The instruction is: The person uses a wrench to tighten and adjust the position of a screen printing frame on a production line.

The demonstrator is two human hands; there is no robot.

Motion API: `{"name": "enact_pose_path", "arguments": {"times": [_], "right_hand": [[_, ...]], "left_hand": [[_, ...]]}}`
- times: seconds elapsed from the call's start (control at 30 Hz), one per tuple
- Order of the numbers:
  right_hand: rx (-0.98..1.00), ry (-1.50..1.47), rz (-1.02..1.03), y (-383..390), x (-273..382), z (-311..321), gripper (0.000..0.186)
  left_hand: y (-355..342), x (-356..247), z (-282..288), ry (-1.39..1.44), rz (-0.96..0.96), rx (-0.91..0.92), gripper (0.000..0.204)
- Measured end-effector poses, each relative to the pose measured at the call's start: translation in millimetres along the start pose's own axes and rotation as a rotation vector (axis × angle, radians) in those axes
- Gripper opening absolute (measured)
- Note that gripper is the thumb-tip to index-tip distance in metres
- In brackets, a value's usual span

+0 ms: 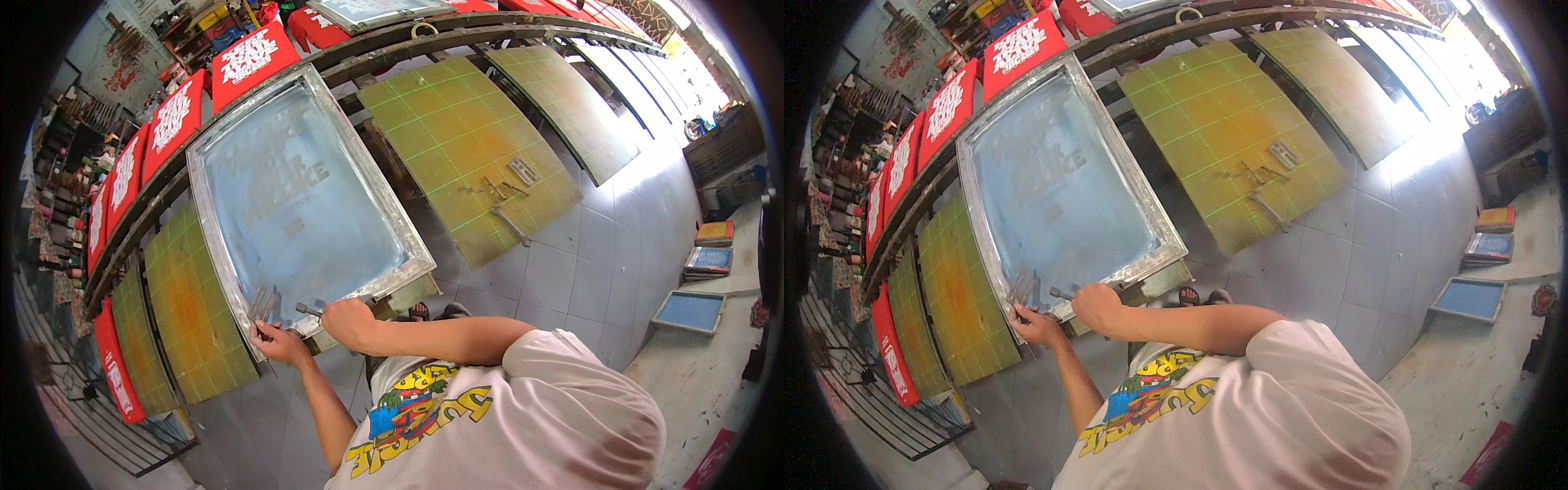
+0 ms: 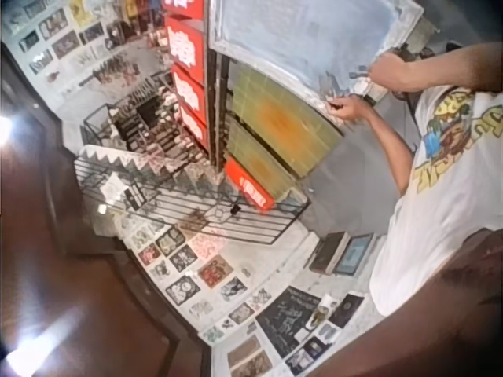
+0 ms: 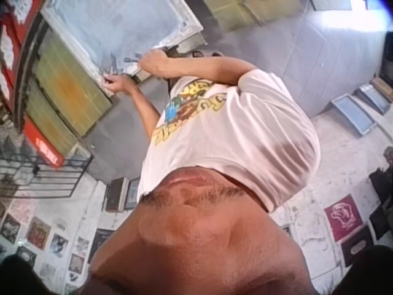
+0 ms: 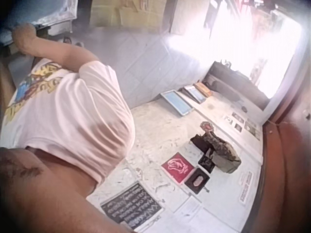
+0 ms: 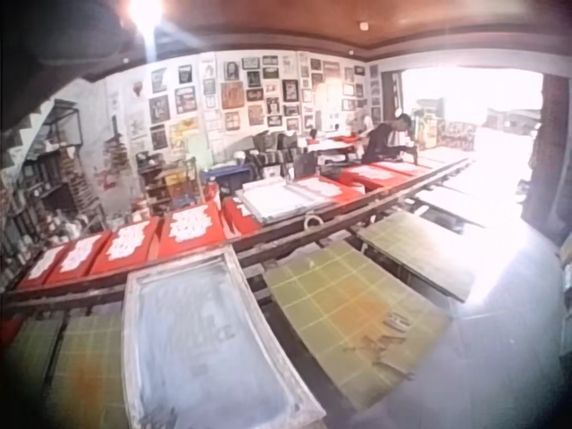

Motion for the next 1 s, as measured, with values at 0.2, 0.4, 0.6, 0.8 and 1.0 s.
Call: {"name": "enact_pose_path", "arguments": {"times": [0.2, 0.4, 0.6, 0.8, 1.0], "right_hand": [[-0.08, -0.003, 0.02, 10.5, -8.1, -7.0, 0.014], [0.008, -0.023, 0.016, 6.5, -1.9, -4.3, 0.013], [-0.062, -0.097, -0.074, 5.7, -7.1, -6.1, 0.019], [-0.068, -0.107, -0.201, 20.0, -30.7, -4.3, 0.02], [-0.192, -0.129, -0.466, 80.0, -88.5, 49.8, 0.026]], "left_hand": [[-1.2, 8.8, -4.7, -0.006, -0.032, -0.035, 0.031], [2.0, 0.7, 2.2, -0.04, -0.022, 0.023, 0.031], [-0.7, 4.9, -1.3, 0.017, 0.009, 0.01, 0.029], [-1.3, 9.8, 0.8, 0.007, -0.011, -0.002, 0.028], [-1.1, 9.6, 0.4, -0.007, 0.022, 0.033, 0.031]]}}
Point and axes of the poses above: each hand's wrist, its own y-axis away from the middle knuckle, its own z-axis out of the back of the hand, x = y × z, the point moved 1 cm from there along -y, towards the middle knuckle, and after that the axes turned 13 degrees about -y, right-handed, at the moved point
